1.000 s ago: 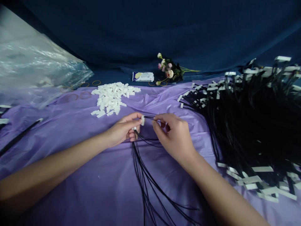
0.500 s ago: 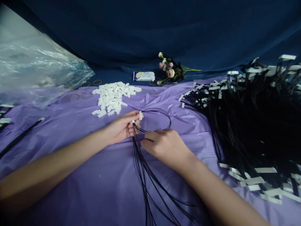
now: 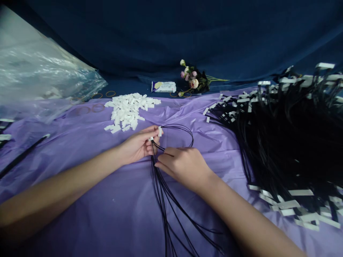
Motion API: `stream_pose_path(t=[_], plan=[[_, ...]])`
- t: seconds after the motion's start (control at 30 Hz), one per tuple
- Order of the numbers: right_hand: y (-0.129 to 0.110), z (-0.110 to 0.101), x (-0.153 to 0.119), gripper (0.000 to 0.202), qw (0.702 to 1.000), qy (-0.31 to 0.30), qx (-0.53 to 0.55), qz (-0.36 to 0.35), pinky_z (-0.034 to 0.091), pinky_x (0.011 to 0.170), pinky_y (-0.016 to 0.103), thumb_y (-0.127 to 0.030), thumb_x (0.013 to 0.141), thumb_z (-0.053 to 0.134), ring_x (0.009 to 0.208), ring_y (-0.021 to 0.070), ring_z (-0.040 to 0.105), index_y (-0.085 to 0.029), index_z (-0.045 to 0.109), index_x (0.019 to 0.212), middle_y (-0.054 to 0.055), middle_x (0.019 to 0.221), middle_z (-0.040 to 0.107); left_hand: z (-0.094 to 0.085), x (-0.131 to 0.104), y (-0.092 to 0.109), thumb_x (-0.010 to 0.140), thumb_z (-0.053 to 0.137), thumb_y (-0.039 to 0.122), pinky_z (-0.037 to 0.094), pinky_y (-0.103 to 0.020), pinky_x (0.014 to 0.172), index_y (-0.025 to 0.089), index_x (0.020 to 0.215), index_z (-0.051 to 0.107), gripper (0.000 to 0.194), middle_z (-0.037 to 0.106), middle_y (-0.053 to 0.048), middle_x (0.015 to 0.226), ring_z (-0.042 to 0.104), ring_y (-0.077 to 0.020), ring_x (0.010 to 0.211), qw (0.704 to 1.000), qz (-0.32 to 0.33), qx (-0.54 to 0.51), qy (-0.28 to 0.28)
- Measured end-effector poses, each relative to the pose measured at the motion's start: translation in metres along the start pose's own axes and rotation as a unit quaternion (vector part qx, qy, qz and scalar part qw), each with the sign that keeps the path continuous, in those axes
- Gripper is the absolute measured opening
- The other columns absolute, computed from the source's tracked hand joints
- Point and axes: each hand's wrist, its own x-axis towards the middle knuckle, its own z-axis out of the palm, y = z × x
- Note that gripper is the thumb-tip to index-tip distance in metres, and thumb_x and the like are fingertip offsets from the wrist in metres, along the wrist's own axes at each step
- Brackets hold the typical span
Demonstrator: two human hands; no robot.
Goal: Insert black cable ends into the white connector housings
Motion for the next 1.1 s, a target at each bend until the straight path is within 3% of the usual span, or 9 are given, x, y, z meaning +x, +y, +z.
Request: stream_pose_path(t=[0.23,0.47,1.1], plan=[[-0.006,0.0026,0.0021,0.026,0.993,-0.024,0.096,0.06,0.038,0.064,0.026,-0.035,0.095,0.044,0.081,0.0144,0.062,-0.021,0.066,0.095,0.001,0.089,0.066,0.0015,-0.0001,0.0009,0.085,0.057,0.023,0.031,-0.015,0.044,0.017,0.082,0.05,0.01,0.035,0.007,0.056,0.034,-0.0021,0.042,1.0,0.0,0.002,0.0],[-0.0093,-0.0003,0.0043,0.014,0.972,-0.019,0.194,0.128,0.036,0.06,0.024,-0.024,0.089,0.05,0.064,0.0101,0.053,-0.018,0.062,0.085,0.001,0.081,0.064,0.0014,0.0,0.0007,0.084,0.058,0.022,0.03,-0.016,0.043,0.018,0.082,0.051,0.008,0.034,0.007,0.055,0.034,-0.0027,0.042,1.0,-0.002,-0.005,0.001],[-0.0099,-0.0064,0.0016,0.013,0.942,-0.063,0.301,0.138,0.032,0.055,0.022,-0.023,0.087,0.052,0.059,0.009,0.047,-0.018,0.063,0.081,-0.002,0.07,0.059,0.0004,0.0001,0.0003,0.084,0.059,0.024,0.032,-0.015,0.044,0.018,0.084,0.051,0.01,0.036,0.007,0.057,0.036,-0.0024,0.042,1.0,0.0,-0.001,-0.003]])
